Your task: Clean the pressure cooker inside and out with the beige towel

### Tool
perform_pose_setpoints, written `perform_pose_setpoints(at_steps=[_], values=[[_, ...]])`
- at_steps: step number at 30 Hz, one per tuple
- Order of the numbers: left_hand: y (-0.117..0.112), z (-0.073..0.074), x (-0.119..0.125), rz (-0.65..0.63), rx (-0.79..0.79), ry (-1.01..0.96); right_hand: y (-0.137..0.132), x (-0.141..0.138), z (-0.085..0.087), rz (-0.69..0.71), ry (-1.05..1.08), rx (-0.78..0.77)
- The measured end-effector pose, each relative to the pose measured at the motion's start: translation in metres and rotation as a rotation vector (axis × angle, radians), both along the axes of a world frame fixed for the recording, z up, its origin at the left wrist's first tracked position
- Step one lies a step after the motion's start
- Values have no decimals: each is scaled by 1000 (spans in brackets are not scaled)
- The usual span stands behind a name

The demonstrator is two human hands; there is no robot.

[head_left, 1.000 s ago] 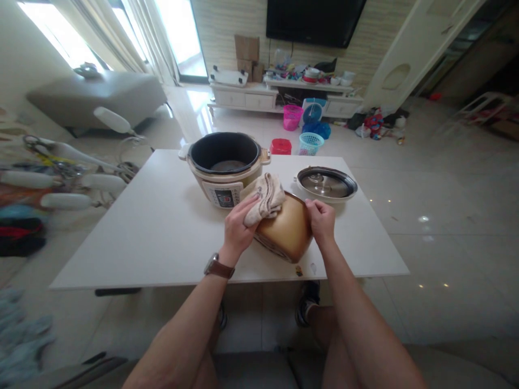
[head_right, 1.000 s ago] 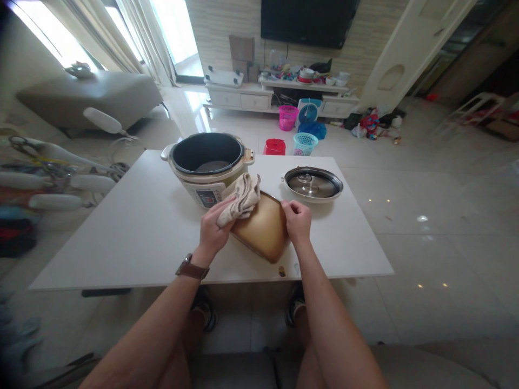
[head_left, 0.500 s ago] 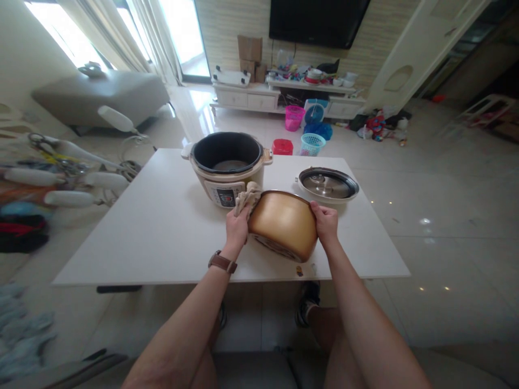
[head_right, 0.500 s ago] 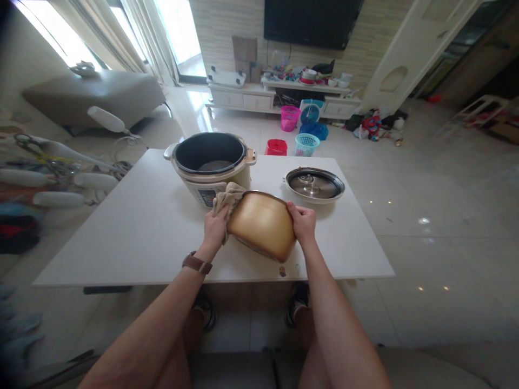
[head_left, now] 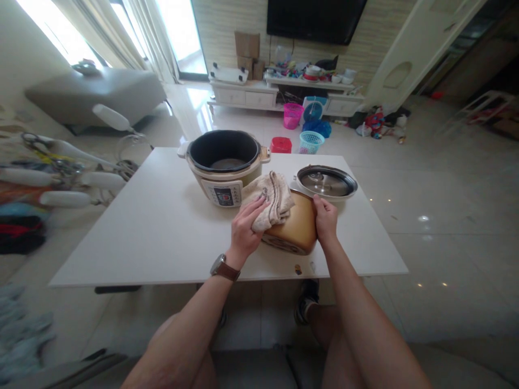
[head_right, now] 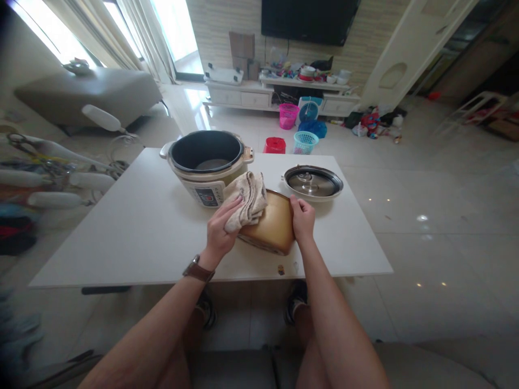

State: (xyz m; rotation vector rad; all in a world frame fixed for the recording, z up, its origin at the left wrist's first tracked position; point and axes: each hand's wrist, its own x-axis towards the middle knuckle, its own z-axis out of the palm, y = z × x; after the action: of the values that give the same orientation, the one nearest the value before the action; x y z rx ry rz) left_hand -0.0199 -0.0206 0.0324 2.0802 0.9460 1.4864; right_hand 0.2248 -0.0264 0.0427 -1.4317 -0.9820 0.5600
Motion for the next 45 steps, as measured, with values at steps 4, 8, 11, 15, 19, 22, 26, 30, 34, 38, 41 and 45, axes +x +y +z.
perform_pose_setpoints(at_steps=[4, 8, 11, 15, 19, 22, 26, 30, 34, 38, 41, 45], values=[[2, -2, 8, 105, -221, -207, 1, 5, -6, 27, 5, -38], [14, -19, 10, 248, -493, -414, 2, 8, -9, 28, 28, -36], [23, -34, 9, 330, -643, -556, 2, 7, -11, 22, 43, -28], [21, -34, 8, 349, -586, -556, 3, 3, -14, 18, 37, -21], [7, -12, 5, 299, -345, -339, 4, -2, -18, 19, 44, -13], [-1, 2, -1, 143, -113, -85, 6, -4, -20, 21, 69, -12], [-4, 8, -4, 25, -23, 22, 7, -5, -20, 22, 82, -18], [2, 1, 0, 167, -204, -183, 6, -6, -19, 22, 82, -24], [16, -18, 3, 314, -460, -445, 6, -6, -21, 27, 81, -18], [29, -36, 2, 404, -699, -617, 6, -5, -23, 15, 105, -13], [32, -39, 1, 401, -760, -659, 6, -4, -24, 13, 104, -15], [29, -38, 2, 392, -745, -628, 5, -4, -25, 13, 118, -8]])
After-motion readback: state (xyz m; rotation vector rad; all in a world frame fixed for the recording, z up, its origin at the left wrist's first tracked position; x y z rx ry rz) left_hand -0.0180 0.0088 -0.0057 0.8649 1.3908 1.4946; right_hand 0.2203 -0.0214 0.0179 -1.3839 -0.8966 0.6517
